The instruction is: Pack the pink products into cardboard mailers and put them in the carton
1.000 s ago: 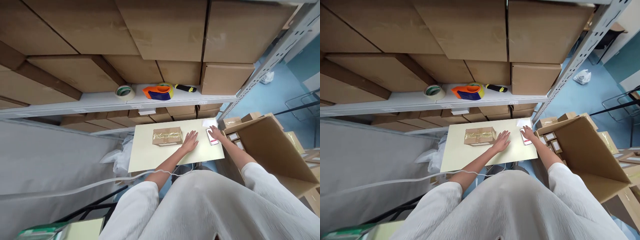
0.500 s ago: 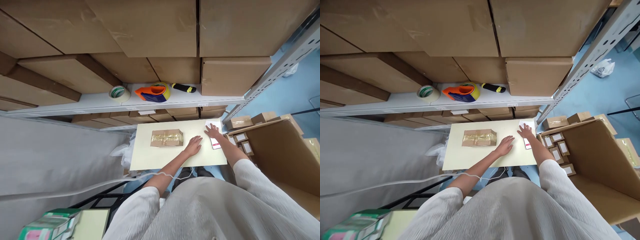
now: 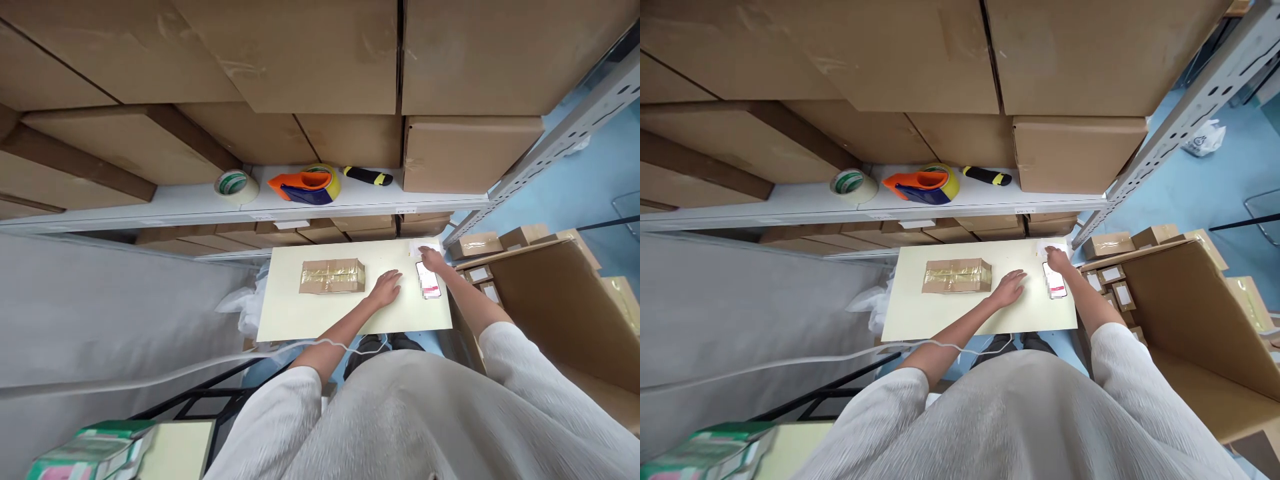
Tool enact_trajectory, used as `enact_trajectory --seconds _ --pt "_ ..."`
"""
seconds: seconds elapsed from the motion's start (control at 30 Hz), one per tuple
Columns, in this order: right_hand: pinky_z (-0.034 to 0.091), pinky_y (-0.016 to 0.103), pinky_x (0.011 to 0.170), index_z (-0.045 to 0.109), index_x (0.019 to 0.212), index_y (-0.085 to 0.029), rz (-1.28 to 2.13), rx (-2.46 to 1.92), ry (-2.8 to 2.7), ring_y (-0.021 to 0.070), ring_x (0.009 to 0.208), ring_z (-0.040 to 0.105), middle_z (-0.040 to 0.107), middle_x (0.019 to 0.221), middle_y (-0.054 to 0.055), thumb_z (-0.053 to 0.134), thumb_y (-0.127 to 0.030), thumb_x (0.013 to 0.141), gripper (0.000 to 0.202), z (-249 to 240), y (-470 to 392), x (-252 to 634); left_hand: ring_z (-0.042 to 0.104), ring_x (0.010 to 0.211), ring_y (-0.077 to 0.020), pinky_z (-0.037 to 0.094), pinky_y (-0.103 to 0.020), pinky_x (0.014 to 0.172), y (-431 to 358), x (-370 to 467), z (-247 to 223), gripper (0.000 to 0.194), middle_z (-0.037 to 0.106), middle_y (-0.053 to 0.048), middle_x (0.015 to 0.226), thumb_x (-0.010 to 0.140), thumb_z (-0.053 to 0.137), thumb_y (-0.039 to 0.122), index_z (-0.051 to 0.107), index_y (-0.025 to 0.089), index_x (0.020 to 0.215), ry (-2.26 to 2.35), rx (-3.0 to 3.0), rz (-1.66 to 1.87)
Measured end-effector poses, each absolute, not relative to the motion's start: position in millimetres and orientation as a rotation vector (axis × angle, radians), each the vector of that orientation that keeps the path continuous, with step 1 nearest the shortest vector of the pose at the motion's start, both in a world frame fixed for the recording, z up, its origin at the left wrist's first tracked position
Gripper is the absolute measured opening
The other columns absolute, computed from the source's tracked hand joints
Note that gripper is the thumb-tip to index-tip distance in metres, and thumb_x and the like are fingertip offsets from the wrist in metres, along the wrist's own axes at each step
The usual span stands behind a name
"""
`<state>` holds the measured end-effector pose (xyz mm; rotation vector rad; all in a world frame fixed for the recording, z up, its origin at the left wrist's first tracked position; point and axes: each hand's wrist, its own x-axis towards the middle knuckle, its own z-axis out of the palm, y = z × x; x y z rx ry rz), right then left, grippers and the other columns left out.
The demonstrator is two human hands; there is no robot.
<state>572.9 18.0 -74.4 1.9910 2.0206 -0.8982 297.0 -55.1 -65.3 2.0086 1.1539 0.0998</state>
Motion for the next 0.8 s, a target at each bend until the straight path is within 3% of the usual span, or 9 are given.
enact_trajectory --seconds 0.13,0.3,0.53,0.8 --pt "0.042 0.042 0.129 0.061 0.156 -0.013 -0.938 2.210 2.099 0.0295 0.153 0.053 0.055 0.166 0.012 0.042 -0.021 0.105 0.055 -66 12 581 0.057 0.149 -0.0312 0.044 -0.048 0.128 -36 315 -68 0.045 0.063 -0.012 0.157 0.101 0.060 0.024 0.066 0.021 0.146 1.226 1.812 0.258" --pt "0.044 0.041 0.128 0.073 0.143 -0.020 -1.059 2.391 2.242 0.0248 0.145 0.063 0.068 0.153 0.009 0.047 -0.018 0.101 0.049 -58 5 585 0.077 0.115 -0.0271 0.057 -0.042 0.111 -1 353 -72 0.028 0.081 -0.012 0.121 0.098 0.069 0.022 0.073 0.020 0.125 1.290 1.402 0.520" --pt "0.055 0.043 0.118 0.080 0.130 -0.025 -1.248 2.543 2.225 0.0238 0.133 0.071 0.075 0.142 0.005 0.052 -0.018 0.099 0.043 -53 3 583 0.077 0.097 -0.0254 0.058 -0.043 0.101 31 400 -77 0.028 0.080 -0.004 0.092 0.086 0.080 0.016 0.071 0.022 0.112 1.416 1.161 0.622" --pt "0.059 0.041 0.113 0.082 0.124 -0.028 -1.291 2.589 2.206 0.0238 0.128 0.073 0.079 0.135 0.003 0.060 -0.021 0.097 0.035 -51 5 578 0.074 0.087 -0.0227 0.057 -0.039 0.093 42 415 -91 0.032 0.074 0.002 0.081 0.080 0.080 0.011 0.065 0.024 0.105 1.476 1.074 0.649"
